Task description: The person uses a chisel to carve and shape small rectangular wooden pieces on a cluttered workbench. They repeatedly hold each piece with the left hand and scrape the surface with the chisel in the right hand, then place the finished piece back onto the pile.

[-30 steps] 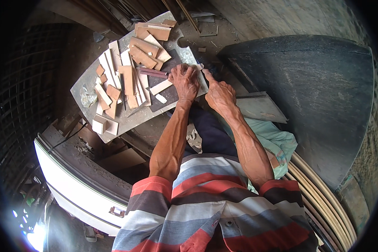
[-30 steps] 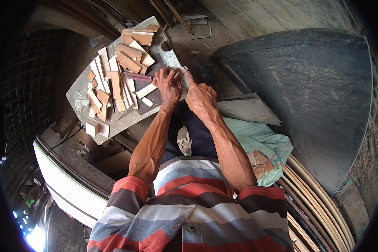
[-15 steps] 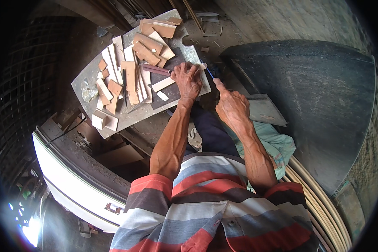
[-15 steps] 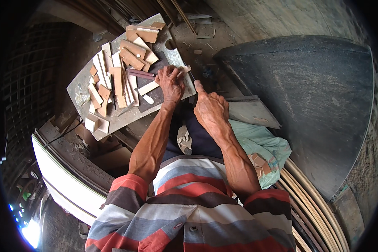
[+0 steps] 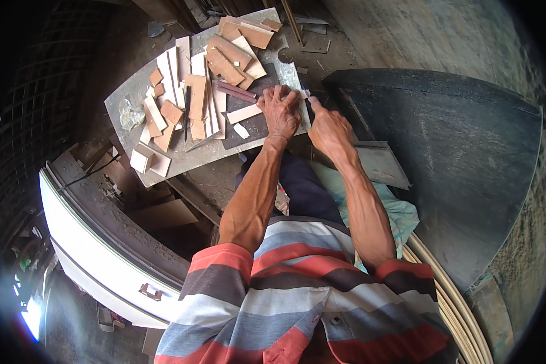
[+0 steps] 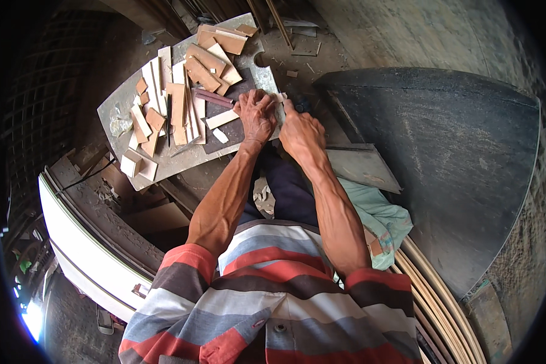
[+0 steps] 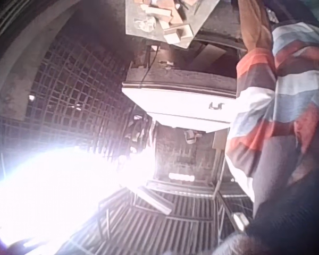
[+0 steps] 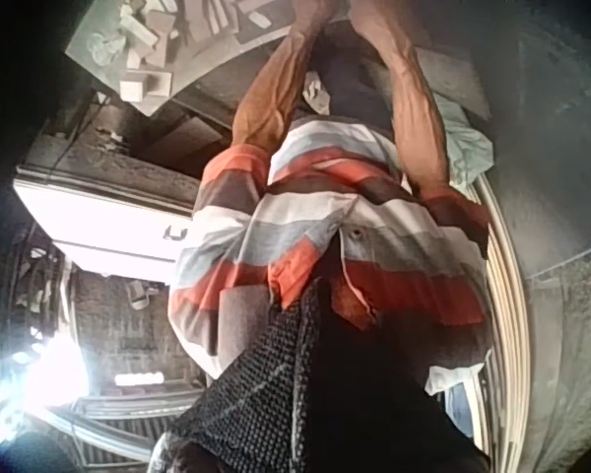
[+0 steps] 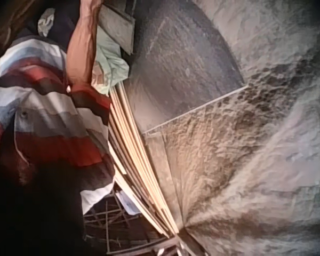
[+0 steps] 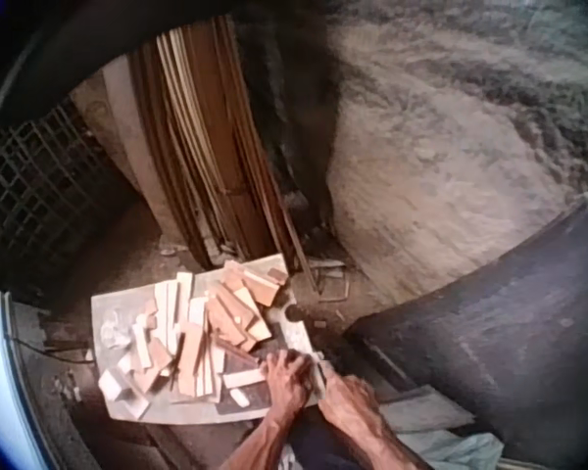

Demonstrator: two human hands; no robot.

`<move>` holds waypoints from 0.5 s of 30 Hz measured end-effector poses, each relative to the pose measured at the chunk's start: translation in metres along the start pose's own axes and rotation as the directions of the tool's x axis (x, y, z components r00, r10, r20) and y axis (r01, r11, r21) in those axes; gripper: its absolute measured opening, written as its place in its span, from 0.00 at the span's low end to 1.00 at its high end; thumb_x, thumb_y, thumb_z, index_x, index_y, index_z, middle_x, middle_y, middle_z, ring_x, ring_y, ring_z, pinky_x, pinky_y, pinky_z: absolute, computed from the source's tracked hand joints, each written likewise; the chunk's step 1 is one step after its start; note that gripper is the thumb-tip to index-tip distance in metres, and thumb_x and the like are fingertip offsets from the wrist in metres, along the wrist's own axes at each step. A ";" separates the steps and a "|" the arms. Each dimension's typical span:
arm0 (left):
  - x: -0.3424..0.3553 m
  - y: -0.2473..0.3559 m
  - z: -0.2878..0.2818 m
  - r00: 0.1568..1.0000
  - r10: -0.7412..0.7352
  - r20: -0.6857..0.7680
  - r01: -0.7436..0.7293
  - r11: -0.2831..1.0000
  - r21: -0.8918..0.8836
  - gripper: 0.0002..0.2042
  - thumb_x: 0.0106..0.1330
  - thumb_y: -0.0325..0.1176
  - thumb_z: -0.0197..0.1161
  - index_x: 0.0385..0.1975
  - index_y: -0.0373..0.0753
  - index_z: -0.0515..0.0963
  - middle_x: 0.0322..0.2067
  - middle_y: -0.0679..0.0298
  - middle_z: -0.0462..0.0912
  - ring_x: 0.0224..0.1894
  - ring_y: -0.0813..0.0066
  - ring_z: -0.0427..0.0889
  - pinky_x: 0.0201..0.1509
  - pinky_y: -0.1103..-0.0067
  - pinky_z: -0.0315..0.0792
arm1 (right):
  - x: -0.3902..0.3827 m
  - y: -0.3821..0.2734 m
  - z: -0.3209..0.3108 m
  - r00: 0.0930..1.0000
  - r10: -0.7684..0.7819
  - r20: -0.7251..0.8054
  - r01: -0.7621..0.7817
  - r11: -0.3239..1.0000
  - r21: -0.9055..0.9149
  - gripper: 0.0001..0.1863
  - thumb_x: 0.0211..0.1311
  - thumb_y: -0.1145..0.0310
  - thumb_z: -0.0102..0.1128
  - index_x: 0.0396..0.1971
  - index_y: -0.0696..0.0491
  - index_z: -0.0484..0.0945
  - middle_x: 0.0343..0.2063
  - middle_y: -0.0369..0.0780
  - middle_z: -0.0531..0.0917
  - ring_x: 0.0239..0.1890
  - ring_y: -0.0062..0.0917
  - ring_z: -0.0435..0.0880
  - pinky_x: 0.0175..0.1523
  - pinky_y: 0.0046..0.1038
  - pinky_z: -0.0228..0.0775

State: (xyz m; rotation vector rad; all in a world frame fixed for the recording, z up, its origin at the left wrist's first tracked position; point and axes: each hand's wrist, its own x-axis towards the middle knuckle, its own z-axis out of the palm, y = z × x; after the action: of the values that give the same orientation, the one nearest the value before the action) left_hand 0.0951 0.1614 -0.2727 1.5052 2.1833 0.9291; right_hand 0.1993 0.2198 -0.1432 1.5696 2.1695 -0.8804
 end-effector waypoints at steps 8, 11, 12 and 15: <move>0.000 0.000 0.000 1.000 -0.004 0.006 0.004 1.000 -0.014 0.18 0.37 0.31 0.63 0.35 0.48 0.81 0.40 0.64 0.72 0.46 0.58 0.67 0.50 0.63 0.56 | -0.013 -0.009 -0.016 0.999 0.012 0.041 -0.011 1.000 -0.028 0.27 0.54 0.75 0.50 0.57 0.52 0.72 0.31 0.58 0.82 0.39 0.54 0.82 0.47 0.48 0.72; 0.000 -0.002 0.000 1.000 0.001 -0.009 -0.001 1.000 -0.002 0.19 0.36 0.31 0.63 0.35 0.49 0.81 0.40 0.65 0.72 0.46 0.58 0.67 0.50 0.64 0.56 | -0.002 -0.011 -0.012 0.999 0.002 0.044 0.001 0.998 -0.058 0.29 0.52 0.75 0.51 0.59 0.51 0.71 0.33 0.58 0.82 0.40 0.51 0.82 0.49 0.48 0.71; -0.003 -0.003 0.000 1.000 -0.006 -0.001 0.006 1.000 -0.002 0.20 0.36 0.31 0.64 0.36 0.49 0.81 0.40 0.65 0.72 0.46 0.59 0.67 0.50 0.63 0.56 | -0.015 -0.010 -0.020 0.997 0.020 0.081 -0.015 0.998 -0.064 0.29 0.52 0.75 0.51 0.59 0.51 0.71 0.33 0.58 0.82 0.41 0.51 0.82 0.49 0.47 0.71; -0.002 -0.006 0.001 1.000 -0.012 -0.002 0.012 1.000 0.003 0.21 0.35 0.31 0.65 0.36 0.49 0.81 0.41 0.65 0.72 0.47 0.59 0.68 0.51 0.63 0.56 | -0.016 -0.013 -0.029 0.993 0.041 0.108 -0.034 0.997 -0.067 0.30 0.53 0.76 0.50 0.60 0.50 0.70 0.34 0.58 0.82 0.41 0.51 0.82 0.50 0.47 0.71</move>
State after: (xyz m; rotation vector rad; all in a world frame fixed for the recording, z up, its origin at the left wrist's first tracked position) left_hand 0.0923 0.1587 -0.2777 1.4914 2.1932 0.9243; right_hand 0.1957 0.2242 -0.1080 1.4900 2.0652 -0.8552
